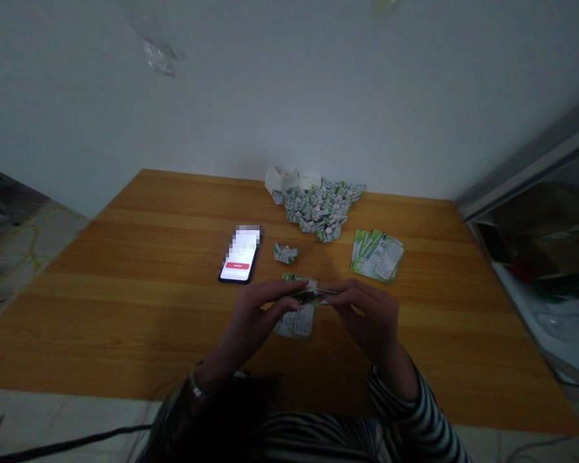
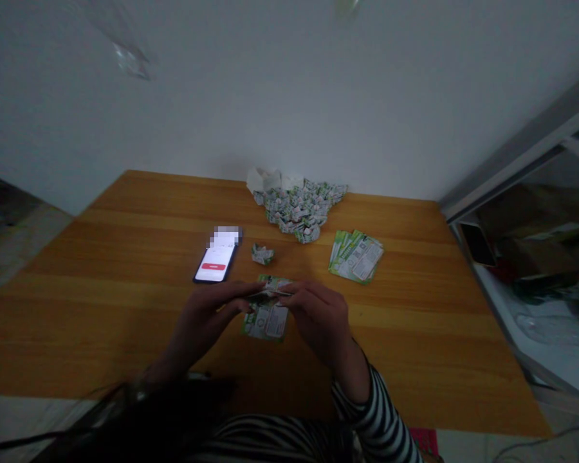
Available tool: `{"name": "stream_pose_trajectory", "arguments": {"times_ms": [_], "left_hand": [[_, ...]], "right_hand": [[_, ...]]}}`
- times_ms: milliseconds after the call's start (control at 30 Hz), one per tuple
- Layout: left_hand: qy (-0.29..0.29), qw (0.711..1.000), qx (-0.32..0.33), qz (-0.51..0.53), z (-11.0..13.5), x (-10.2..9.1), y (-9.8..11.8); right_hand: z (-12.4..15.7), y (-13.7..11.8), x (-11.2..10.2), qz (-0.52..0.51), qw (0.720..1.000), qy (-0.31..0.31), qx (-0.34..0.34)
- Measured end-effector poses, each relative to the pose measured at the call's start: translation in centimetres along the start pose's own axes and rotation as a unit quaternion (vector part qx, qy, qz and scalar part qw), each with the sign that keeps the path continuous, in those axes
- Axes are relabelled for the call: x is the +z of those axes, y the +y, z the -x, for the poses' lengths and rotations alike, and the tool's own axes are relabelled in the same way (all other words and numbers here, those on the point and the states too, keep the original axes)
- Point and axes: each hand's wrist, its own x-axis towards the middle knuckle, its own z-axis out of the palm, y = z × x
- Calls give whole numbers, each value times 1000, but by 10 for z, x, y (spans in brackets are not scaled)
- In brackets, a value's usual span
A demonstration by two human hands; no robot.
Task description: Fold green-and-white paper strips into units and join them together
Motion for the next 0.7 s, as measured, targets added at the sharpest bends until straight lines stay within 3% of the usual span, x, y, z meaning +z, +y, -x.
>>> {"name": "stream_pose_trajectory", "arguments": {"times_ms": [133,233,433,567,700], "left_hand": [[-63,992,63,-90,6,-7,7],[-128,980,75,-132,11,-10,10],[-157,972,87,-154,12,-10,12],[-159,973,78,-147,7,-4,5],[-110,991,23,-73,2,5,-2]], "right_hand": [[8,-2,-3,34,997,-28,-68],[11,-4,-8,35,996,-36,-78],[10,-6,-14,33,997,-26,-68],[3,-5,-14,1,999,-53,-10],[-1,0,-6,-54,990,-18,126]]}}
